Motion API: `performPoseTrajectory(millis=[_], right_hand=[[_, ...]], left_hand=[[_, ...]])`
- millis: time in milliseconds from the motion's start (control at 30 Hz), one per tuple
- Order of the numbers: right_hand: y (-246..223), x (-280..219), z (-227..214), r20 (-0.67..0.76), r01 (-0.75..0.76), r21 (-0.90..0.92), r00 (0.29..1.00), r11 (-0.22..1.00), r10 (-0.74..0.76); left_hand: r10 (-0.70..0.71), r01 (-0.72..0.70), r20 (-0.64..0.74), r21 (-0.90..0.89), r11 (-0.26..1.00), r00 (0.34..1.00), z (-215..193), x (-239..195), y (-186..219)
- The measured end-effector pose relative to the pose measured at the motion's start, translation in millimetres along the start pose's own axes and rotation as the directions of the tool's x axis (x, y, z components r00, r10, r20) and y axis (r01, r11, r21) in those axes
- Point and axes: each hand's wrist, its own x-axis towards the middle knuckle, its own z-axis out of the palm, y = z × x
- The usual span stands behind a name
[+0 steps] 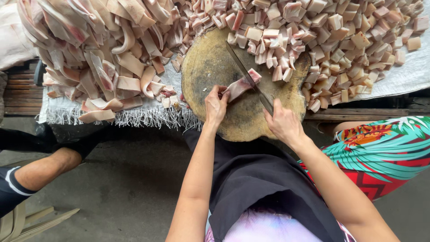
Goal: The person uses a cleaver to cut long strips of pork skin and fat into small cubes on a wooden chopping block.
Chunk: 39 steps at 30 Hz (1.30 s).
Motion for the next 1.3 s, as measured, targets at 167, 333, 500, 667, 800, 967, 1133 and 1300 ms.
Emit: performPoseTrajectory(millis=[167, 333, 500, 667, 800, 967, 1133, 1300], right_hand=[[15, -12, -25, -0.003, -0.119, 0.240, 0.992, 0.964, 0.123], [-12, -25, -75, -0.253, 0.069, 0.315, 0.967, 0.947, 0.013], [-25, -26, -67, -0.320, 0.131, 0.347, 0.947, 0.929, -0.015], [-11, -12, 2, -0.106, 0.072, -0.062, 0.991, 0.995, -0.078], [4, -14, -10, 0.125, -0.144, 0.136, 0.984, 0.980, 0.127], [-15, -25, -56, -0.057, -0.084, 0.247, 0.993, 0.965, 0.101], [-43, -37, -75, -0.325, 0.162, 0.324, 0.944, 0.932, -0.051], [-28, -27, -14, -0.166, 0.118, 0.224, 0.983, 0.967, -0.081]], left_hand=[[-0.031, 0.031, 0.027, 0.015, 0.999, 0.999, -3, 5, -6], [-0.150, 0.158, 0.103, -0.075, 0.985, 0.983, 7, 5, 2], [-0.102, 0.109, 0.074, -0.091, 0.990, 0.992, 18, 9, 11], [-0.058, 0.057, 0.040, 0.011, 0.998, 0.998, 14, 10, 7], [-0.082, 0.083, 0.038, -0.020, 0.996, 0.996, 12, 2, 2], [-0.122, 0.127, 0.088, -0.058, 0.990, 0.989, 22, 7, -3], [-0.173, 0.184, 0.091, -0.140, 0.973, 0.981, 30, 8, -1], [-0.176, 0.182, 0.053, -0.148, 0.972, 0.983, 27, 8, 1]])
